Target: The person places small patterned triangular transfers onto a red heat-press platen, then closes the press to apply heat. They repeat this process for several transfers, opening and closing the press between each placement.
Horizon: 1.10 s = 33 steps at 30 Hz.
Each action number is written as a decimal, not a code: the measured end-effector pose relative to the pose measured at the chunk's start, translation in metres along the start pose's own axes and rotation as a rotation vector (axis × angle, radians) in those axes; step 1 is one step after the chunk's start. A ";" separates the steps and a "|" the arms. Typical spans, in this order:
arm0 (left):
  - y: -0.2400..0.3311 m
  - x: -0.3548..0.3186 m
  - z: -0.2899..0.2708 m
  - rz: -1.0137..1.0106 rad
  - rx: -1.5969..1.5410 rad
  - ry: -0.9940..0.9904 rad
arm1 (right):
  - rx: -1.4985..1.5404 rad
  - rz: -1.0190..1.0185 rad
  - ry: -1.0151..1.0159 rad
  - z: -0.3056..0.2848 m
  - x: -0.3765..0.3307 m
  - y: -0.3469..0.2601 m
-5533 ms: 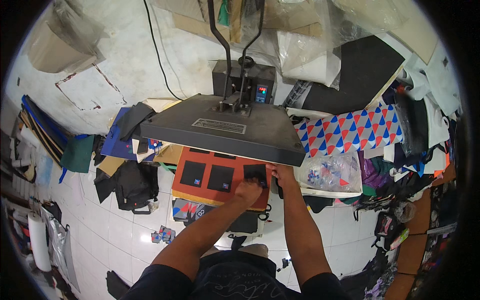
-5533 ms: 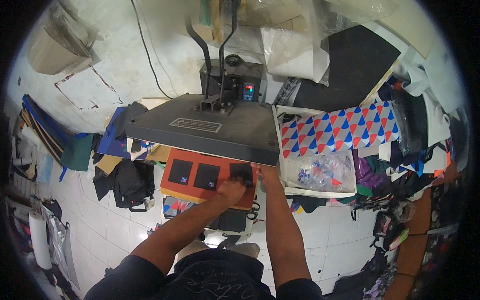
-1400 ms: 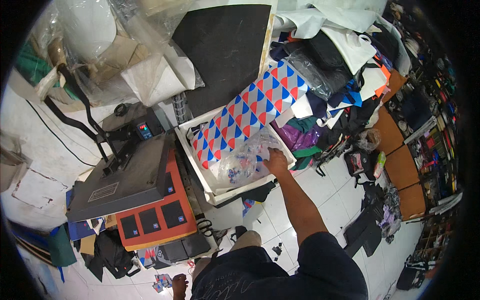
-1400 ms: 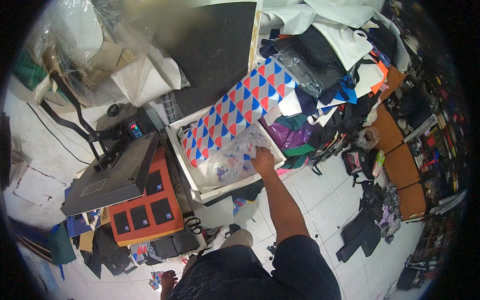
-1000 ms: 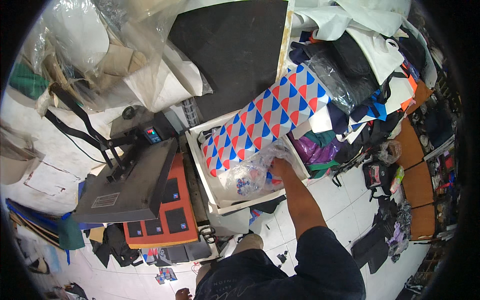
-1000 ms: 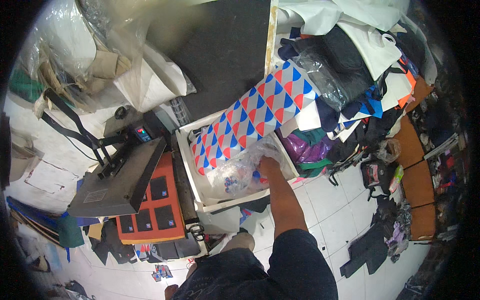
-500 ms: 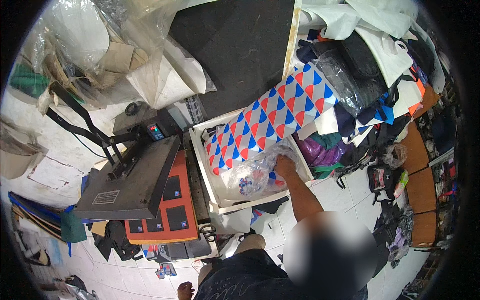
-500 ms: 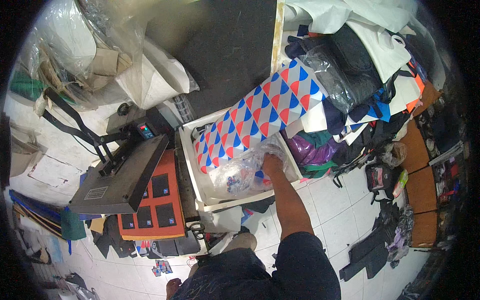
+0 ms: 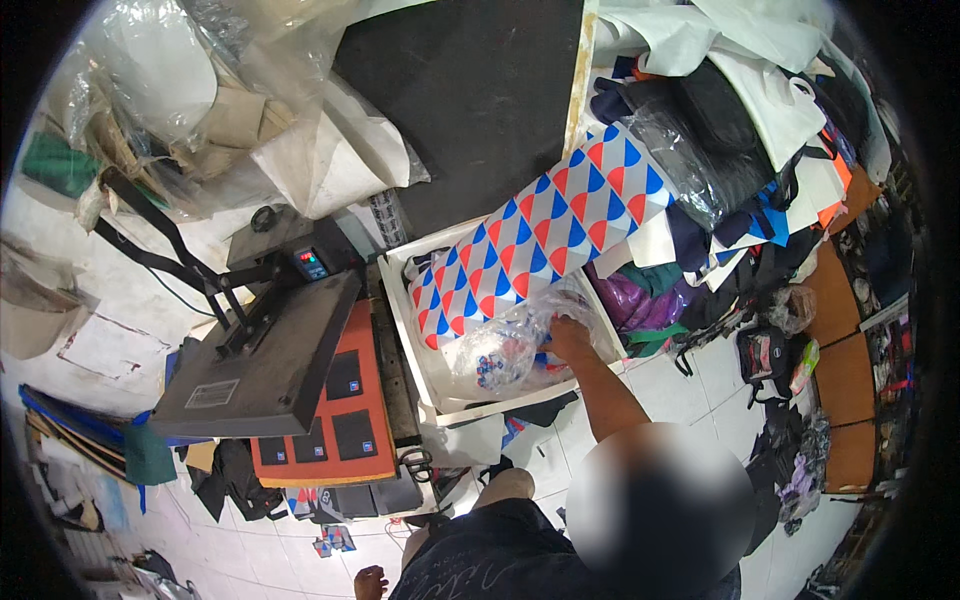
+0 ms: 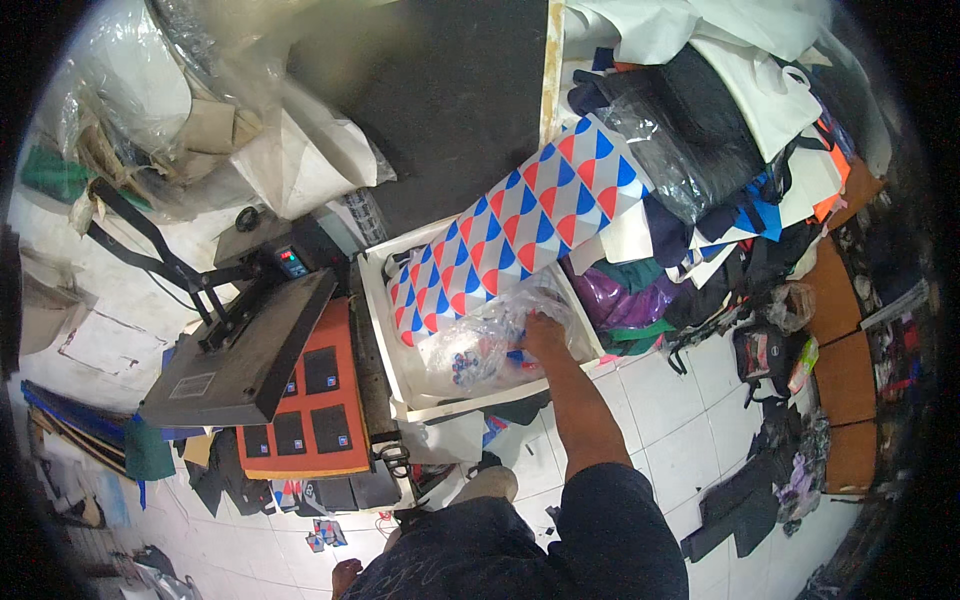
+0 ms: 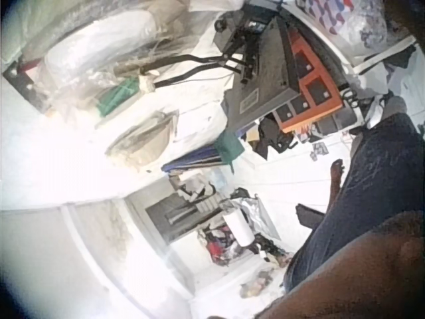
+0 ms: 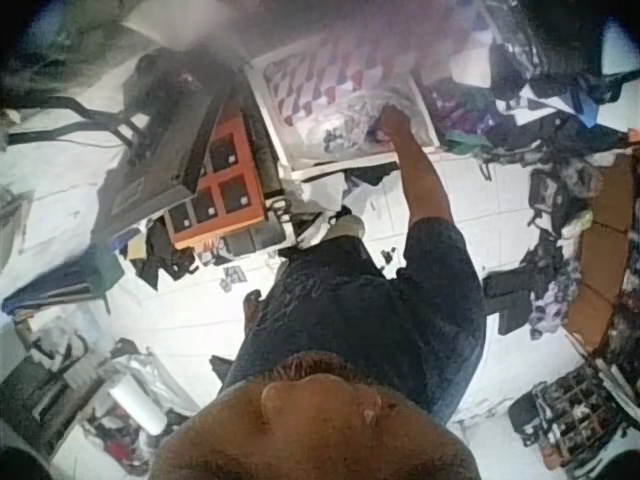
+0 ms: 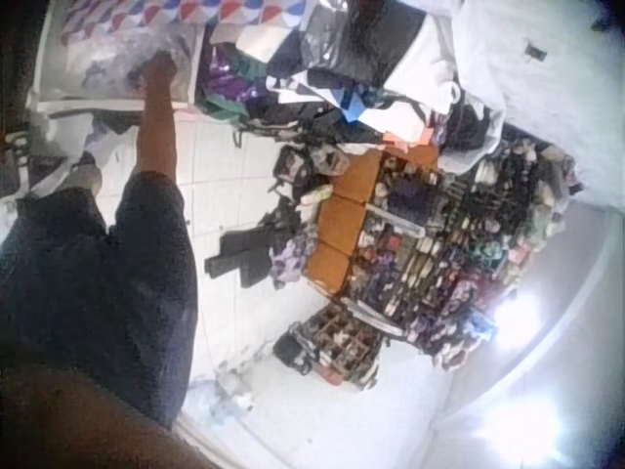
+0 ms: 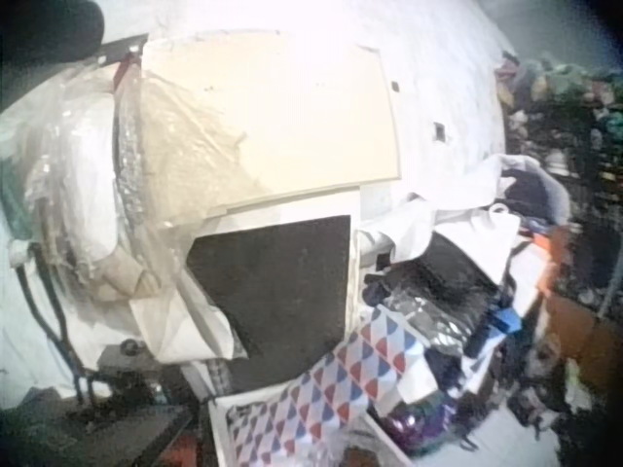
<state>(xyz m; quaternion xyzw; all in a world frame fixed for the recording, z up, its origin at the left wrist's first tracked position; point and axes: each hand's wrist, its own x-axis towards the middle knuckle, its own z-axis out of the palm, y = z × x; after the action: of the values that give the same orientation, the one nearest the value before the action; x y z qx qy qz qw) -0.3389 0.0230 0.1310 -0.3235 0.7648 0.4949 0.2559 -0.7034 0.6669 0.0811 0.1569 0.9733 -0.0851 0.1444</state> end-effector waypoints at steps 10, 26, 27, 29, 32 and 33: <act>-0.033 0.043 -0.010 -0.057 0.270 0.026 | 0.029 -0.019 0.112 0.015 0.012 0.004; 0.016 0.021 0.024 -0.235 -0.008 0.086 | 0.226 -0.030 0.230 -0.016 -0.005 0.012; 0.013 0.021 0.022 -0.236 -0.019 0.087 | 0.240 -0.046 0.230 -0.019 -0.008 0.010; 0.014 0.023 0.023 -0.230 -0.039 0.078 | 0.264 -0.068 0.235 -0.030 -0.017 0.011; 0.019 0.030 0.030 -0.217 -0.028 0.076 | 0.235 -0.204 0.217 -0.016 -0.006 0.041; 0.015 0.027 0.029 -0.215 -0.036 0.088 | 0.241 -0.212 0.211 -0.025 -0.010 0.029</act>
<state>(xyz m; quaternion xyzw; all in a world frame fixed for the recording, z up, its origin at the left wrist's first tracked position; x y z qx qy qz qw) -0.3661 0.0478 0.1101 -0.4294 0.7274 0.4634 0.2678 -0.6910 0.6967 0.1048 0.0775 0.9769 -0.1989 0.0121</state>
